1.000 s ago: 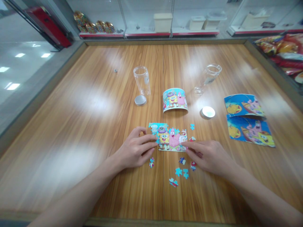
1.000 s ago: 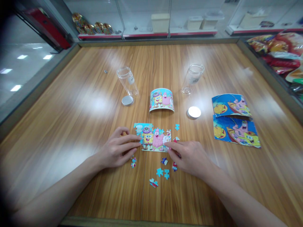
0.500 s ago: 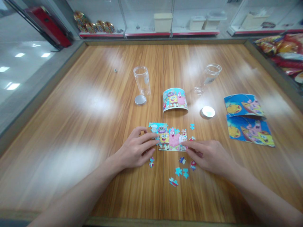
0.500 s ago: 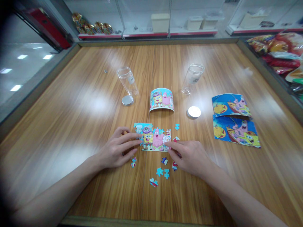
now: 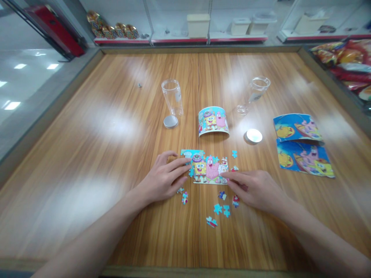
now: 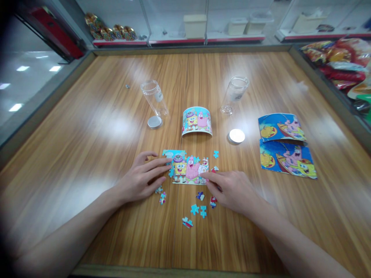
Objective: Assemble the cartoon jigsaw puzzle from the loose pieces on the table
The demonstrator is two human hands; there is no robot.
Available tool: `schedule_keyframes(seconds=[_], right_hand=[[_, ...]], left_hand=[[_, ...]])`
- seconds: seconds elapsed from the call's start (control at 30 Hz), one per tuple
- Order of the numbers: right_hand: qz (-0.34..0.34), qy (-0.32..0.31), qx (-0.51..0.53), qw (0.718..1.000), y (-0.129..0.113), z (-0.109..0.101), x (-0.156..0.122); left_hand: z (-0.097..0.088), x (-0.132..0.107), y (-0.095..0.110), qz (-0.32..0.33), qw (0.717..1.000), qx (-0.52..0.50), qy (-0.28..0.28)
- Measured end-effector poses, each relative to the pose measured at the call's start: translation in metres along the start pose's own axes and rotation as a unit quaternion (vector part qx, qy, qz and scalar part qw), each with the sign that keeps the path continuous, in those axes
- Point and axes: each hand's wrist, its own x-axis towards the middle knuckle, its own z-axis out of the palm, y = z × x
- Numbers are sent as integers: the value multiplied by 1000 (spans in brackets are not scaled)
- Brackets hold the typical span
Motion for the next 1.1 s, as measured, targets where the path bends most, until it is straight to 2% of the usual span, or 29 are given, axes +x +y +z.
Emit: schedule_keyframes(seconds=[0.8,1.1], right_hand=[[13,-17,-3,1000,3,0,-2],[12,-20,-8,1000,5,0,-3]], left_hand=[[-3,-2,-4,2,1000,1,-5],[-3,-3,-5,7,1000,-2,10]])
